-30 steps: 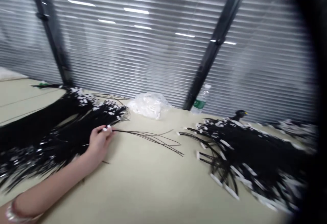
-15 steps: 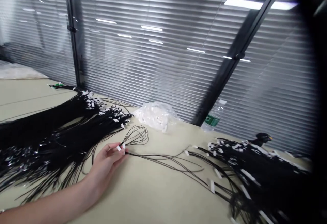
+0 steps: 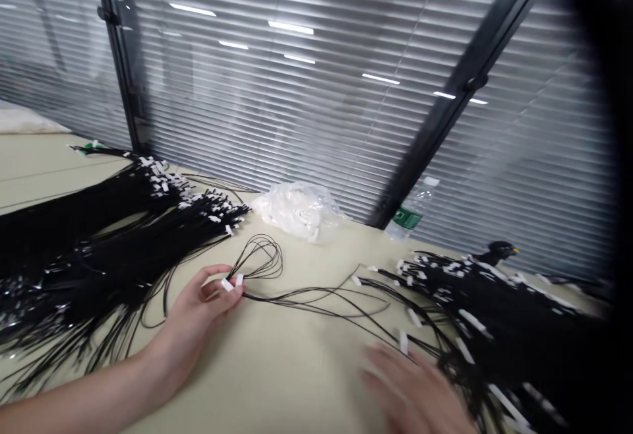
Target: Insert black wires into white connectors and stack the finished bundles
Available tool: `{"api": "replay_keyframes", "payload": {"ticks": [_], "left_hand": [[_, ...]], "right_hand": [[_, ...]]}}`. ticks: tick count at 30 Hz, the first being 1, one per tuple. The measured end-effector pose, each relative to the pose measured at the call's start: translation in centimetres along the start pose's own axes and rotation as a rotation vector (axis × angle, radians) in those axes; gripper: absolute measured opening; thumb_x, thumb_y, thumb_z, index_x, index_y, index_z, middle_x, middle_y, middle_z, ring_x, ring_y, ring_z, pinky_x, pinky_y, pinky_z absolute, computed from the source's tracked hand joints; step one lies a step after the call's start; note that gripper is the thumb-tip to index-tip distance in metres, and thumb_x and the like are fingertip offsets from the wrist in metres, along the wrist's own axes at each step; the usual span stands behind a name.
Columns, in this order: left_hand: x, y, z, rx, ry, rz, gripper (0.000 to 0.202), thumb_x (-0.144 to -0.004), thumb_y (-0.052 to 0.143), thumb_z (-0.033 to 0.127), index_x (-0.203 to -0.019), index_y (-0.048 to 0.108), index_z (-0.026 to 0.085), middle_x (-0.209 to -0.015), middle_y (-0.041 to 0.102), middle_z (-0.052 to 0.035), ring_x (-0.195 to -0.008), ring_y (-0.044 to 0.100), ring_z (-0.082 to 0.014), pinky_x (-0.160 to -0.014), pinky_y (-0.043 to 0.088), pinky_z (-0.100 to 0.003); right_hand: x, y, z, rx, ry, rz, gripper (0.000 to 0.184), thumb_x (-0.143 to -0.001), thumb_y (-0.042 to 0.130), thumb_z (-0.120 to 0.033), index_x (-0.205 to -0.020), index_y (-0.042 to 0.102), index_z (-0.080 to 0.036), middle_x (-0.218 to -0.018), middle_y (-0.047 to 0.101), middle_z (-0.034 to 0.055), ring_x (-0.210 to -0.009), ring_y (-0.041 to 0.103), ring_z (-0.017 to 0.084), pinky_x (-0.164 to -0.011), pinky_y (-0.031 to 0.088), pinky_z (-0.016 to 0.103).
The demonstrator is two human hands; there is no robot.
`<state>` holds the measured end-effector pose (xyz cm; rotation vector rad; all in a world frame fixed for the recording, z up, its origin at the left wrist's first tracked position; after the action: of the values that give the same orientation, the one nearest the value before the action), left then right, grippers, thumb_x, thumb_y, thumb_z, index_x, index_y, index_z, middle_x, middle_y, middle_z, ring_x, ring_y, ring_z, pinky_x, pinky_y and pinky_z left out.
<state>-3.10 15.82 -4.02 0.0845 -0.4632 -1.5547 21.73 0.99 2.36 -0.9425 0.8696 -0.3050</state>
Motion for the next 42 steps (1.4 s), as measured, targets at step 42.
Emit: {"api": "replay_keyframes", "payload": {"ticks": [42], "left_hand": [[0.2, 1.7, -1.0, 0.047, -0.149, -0.173, 0.020, -0.069, 0.069, 0.022, -0.088, 0.067, 0.018, -0.091, 0.066, -0.0051, -0.093, 0.057, -0.0175, -0.093, 0.040, -0.031]], "right_hand": [[-13.4, 7.8, -3.5, -0.406, 0.233, -0.035, 0.025, -0.088, 0.039, -0.012, -0.104, 0.056, -0.019, -0.087, 0.058, 0.0036, -0.081, 0.046, 0.016, -0.072, 0.036, 0.031]]}}
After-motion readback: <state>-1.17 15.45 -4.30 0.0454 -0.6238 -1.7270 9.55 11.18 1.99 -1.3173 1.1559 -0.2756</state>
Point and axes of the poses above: each hand's wrist, its own x-axis away from the middle knuckle, its own y-axis out of the palm, z = x × y, the point moved 10 cm from there along -x, towards the middle knuckle
